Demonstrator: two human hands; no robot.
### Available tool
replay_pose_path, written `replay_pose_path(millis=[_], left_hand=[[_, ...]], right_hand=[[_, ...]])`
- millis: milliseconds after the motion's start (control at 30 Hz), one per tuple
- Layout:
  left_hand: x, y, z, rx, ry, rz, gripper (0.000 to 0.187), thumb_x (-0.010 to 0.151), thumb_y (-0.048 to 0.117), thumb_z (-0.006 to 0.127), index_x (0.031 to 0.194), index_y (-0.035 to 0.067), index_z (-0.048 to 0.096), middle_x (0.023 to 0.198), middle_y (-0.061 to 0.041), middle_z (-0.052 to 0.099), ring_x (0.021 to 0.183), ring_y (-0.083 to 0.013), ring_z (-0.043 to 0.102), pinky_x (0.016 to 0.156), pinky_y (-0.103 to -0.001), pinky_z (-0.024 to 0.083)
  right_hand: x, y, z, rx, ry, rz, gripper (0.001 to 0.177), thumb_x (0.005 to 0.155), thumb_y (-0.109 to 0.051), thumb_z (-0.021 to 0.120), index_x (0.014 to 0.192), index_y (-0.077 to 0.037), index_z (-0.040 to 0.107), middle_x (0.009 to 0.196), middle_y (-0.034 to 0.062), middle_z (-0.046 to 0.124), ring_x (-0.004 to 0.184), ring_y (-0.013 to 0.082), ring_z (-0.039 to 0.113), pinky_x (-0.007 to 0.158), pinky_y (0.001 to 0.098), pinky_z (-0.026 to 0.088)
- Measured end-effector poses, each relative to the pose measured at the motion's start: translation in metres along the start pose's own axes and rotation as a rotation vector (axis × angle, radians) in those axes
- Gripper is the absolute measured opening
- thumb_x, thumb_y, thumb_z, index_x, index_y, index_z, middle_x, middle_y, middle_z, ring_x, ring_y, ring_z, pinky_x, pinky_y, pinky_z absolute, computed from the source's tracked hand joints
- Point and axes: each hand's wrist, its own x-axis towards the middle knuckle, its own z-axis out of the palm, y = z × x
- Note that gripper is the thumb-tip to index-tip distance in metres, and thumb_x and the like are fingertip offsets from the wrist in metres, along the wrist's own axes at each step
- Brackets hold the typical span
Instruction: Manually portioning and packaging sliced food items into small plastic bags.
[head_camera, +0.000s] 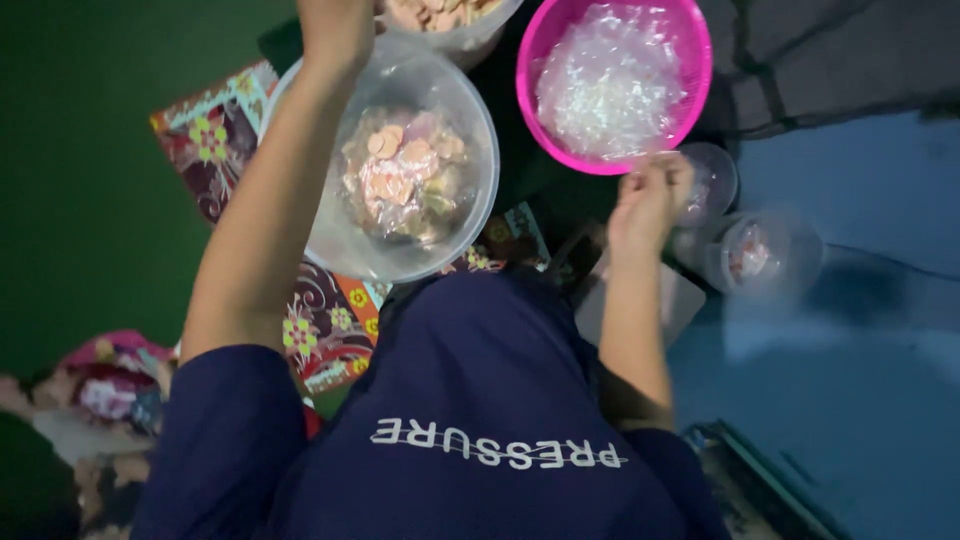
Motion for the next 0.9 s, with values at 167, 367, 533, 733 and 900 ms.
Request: replay_pose_path(millis=[167, 367, 533, 733, 900], left_hand=[[-0.050, -0.011, -0.022, 0.181, -0.077, 0.082, 0.011, 0.085, 0.019, 0.062, 0.076, 0.012, 0.061, 0.068, 0.001, 0.060, 0.062, -0.0097, 0.052, 0.057, -0.028, 0.041], [-0.095, -0.005, -0.019, 0.670, -0.781, -0.226, 0.043, 0.076, 0.017, 0.070, 0.116, 0.011, 0.056, 0.105, -0.012, 0.058, 0.088, -0.0290, 0.059, 0.066, -0.040, 0.051], [-0.104, -0.031, 0.002, 0.705, -0.827, -0.306, 0.027, 0.085, 0.025, 0.049, 0.107, 0.012, 0.058, 0.102, -0.016, 0.046, 0.084, -0.0391, 0.057, 0.071, -0.050, 0.044], [-0.099, -0.032, -0.001, 0.692, -0.913, -0.066, 0.013, 0.075, 0.004, 0.051, 0.080, 0.005, 0.063, 0.083, -0.016, 0.060, 0.069, -0.0309, 0.059, 0.058, -0.041, 0.047], [-0.093, 0.022, -0.037, 0.384, -0.863, -0.296, 0.024, 0.081, 0.012, 0.062, 0.104, 0.008, 0.059, 0.088, -0.008, 0.064, 0.076, -0.0212, 0.058, 0.064, -0.033, 0.044]], right_hand=[[0.027, -0.013, 0.022, -0.434, -0.131, -0.751, 0.015, 0.085, 0.001, 0.042, 0.096, -0.006, 0.048, 0.089, 0.0093, 0.051, 0.068, 0.0181, 0.049, 0.058, 0.0284, 0.039], [0.102, 0.064, 0.009, -1.044, -0.588, -0.158, 0.039, 0.075, 0.002, 0.048, 0.111, -0.010, 0.057, 0.091, 0.0067, 0.036, 0.079, 0.0209, 0.035, 0.068, 0.0304, 0.027], [0.065, 0.026, 0.014, -1.440, -0.880, -0.515, 0.052, 0.077, 0.008, 0.046, 0.129, 0.001, 0.044, 0.131, 0.0207, 0.045, 0.121, 0.0361, 0.039, 0.104, 0.0425, 0.029], [-0.003, -0.015, 0.030, -1.114, -0.786, -0.661, 0.045, 0.075, 0.011, 0.058, 0.118, 0.001, 0.052, 0.120, 0.0194, 0.049, 0.117, 0.0339, 0.046, 0.103, 0.0413, 0.035], [-0.076, -0.048, 0.071, -0.883, -0.761, -0.744, 0.018, 0.085, 0.003, 0.060, 0.103, 0.002, 0.060, 0.105, 0.0159, 0.061, 0.099, 0.0304, 0.057, 0.087, 0.0368, 0.046]])
